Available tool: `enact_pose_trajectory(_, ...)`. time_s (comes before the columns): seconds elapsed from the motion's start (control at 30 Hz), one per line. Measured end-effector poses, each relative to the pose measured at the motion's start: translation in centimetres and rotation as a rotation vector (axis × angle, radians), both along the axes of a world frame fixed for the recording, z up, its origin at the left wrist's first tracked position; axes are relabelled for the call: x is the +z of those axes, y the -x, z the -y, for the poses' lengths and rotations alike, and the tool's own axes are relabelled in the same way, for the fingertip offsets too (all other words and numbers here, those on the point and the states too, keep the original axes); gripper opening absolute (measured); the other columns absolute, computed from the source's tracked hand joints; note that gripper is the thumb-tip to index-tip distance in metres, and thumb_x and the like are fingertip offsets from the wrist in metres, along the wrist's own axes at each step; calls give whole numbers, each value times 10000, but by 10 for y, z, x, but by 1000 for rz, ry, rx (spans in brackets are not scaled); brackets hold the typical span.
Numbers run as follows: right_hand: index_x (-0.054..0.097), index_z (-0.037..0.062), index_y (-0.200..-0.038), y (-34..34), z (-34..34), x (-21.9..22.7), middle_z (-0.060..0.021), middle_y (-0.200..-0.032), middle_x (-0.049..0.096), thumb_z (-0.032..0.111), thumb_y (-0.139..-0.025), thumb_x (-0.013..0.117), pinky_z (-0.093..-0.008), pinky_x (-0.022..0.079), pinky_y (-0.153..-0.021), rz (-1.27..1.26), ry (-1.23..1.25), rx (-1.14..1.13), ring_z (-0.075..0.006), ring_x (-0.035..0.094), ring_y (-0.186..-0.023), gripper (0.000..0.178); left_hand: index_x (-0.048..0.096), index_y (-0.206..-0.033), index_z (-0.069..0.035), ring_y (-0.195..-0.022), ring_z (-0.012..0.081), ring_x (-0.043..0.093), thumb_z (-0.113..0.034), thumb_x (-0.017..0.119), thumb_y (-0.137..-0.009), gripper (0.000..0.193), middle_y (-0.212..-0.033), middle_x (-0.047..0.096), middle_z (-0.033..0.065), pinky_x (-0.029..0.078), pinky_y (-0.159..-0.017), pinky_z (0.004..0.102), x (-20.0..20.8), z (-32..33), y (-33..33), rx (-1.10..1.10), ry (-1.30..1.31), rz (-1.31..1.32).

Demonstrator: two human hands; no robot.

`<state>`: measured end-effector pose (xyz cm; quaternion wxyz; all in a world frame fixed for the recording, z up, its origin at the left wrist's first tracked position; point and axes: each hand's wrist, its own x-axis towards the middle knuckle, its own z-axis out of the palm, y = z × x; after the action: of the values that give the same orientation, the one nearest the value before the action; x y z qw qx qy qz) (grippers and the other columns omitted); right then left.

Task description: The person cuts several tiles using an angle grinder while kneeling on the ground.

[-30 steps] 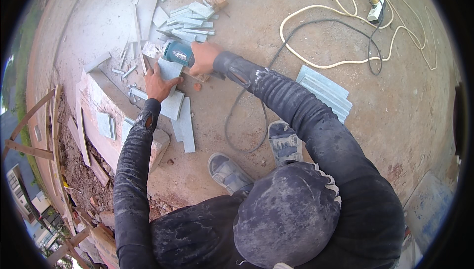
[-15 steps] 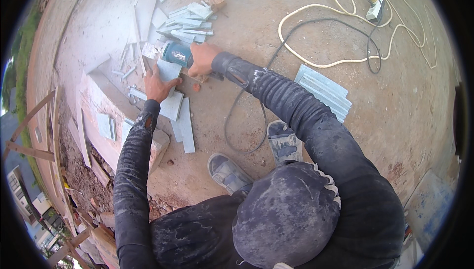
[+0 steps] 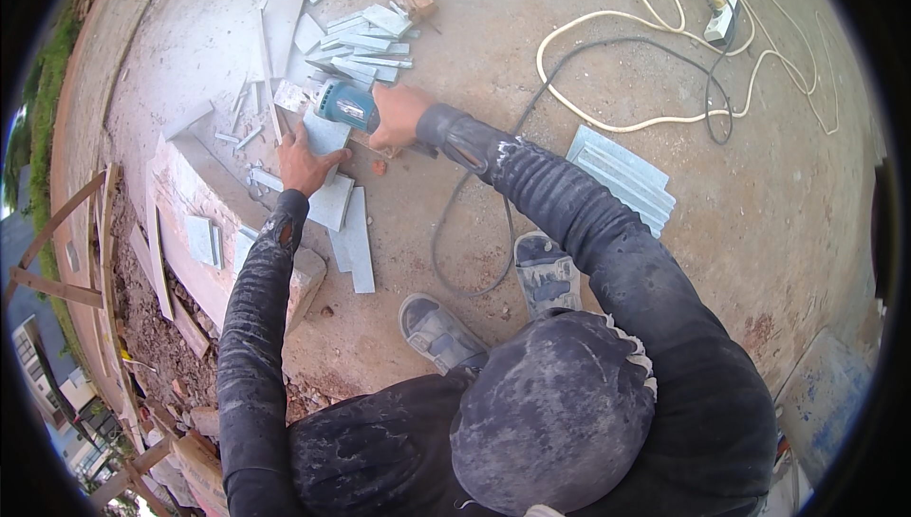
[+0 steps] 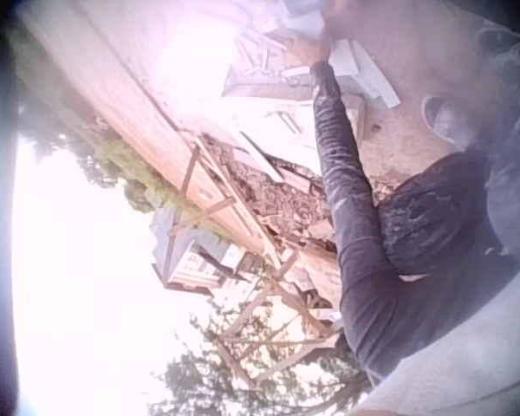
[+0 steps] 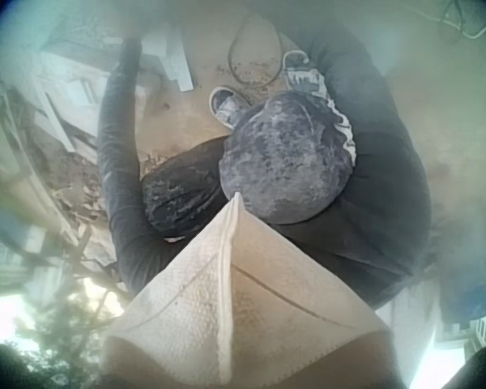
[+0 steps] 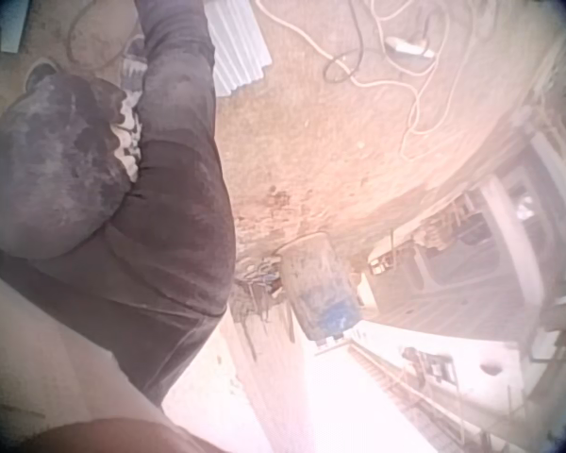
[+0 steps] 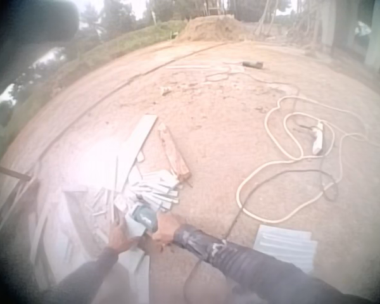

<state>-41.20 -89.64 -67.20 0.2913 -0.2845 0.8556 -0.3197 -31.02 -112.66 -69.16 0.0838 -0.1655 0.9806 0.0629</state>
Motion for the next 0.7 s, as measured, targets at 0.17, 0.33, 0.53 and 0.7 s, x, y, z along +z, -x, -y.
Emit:
enact_pose_trajectory(0.17,540,-41,-1101,-1,0,-4,-272,-1015,659,323,-665,723,-448,530,-852,-6,-3,-12,-411,650,-979,597,379,-1424,69,-1177,439,485,-561,827,-598,1132,-1264,500,313,424,-1003,463,0,0,1,5,-15,6)
enact_pose_trajectory(0.33,536,-39,-1100,-3,-1,-5,-274,-1018,656,322,-661,724,-453,526,-851,-20,5,-10,-416,645,-981,598,380,-1425,67,-1178,437,485,-560,828,-595,1132,-1265,501,309,423,-1004,461,2,1,0,9,-7,8)
enact_pose_trajectory(0.53,530,-34,-1101,-6,-1,-8,-271,-1011,658,325,-662,723,-450,528,-846,-10,-10,-2,-413,648,-975,600,382,-1420,77,-1185,432,483,-564,829,-590,1140,-1277,495,310,418,-1011,454,2,1,-4,24,-43,3)
enact_pose_trajectory(0.7,526,-30,-1111,-4,-6,-4,-264,-1003,662,334,-661,725,-448,531,-840,1,-34,4,-410,656,-960,612,386,-1419,76,-1188,431,481,-563,829,-593,1134,-1279,493,313,415,-1014,453,3,-1,0,17,-16,8)
